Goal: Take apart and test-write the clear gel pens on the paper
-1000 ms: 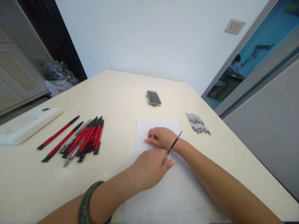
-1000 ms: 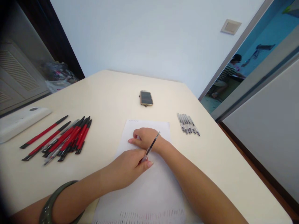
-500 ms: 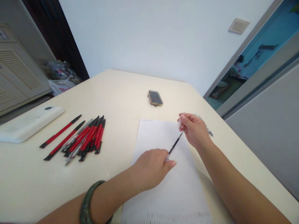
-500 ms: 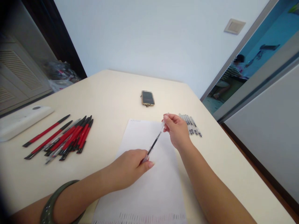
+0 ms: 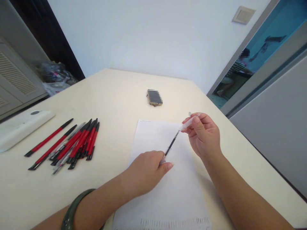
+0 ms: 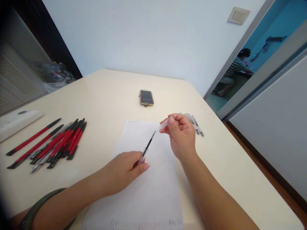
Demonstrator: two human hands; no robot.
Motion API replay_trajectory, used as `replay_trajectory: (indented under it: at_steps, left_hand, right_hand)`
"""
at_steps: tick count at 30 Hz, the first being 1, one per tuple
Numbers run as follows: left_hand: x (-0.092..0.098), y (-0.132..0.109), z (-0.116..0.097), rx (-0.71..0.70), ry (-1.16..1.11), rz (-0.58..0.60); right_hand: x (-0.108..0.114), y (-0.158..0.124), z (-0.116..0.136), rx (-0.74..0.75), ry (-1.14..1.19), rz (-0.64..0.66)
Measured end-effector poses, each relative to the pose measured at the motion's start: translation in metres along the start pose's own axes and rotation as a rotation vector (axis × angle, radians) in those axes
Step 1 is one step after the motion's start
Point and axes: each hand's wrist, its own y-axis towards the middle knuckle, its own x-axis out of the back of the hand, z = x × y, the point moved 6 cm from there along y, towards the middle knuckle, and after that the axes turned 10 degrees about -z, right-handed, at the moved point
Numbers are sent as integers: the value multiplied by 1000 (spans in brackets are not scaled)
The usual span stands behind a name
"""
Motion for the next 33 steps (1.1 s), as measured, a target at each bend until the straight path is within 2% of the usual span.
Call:
replay_trajectory:
  at_steps: [7,15,26,33]
  left_hand:
    - [-1,0,0,7,-8,12]
    - [0,-1,0,10,1,11]
    - [0,0,0,-12,0,2]
    - [1,-1,0,-12,30,9]
  right_hand:
    - [-3,-4,0,-1,-21,15]
    - [1,-3,7,43,-96,-59]
    - [-4,-7,5,5,-41,14]
    - [-8,-10,-4,-51,-115,67]
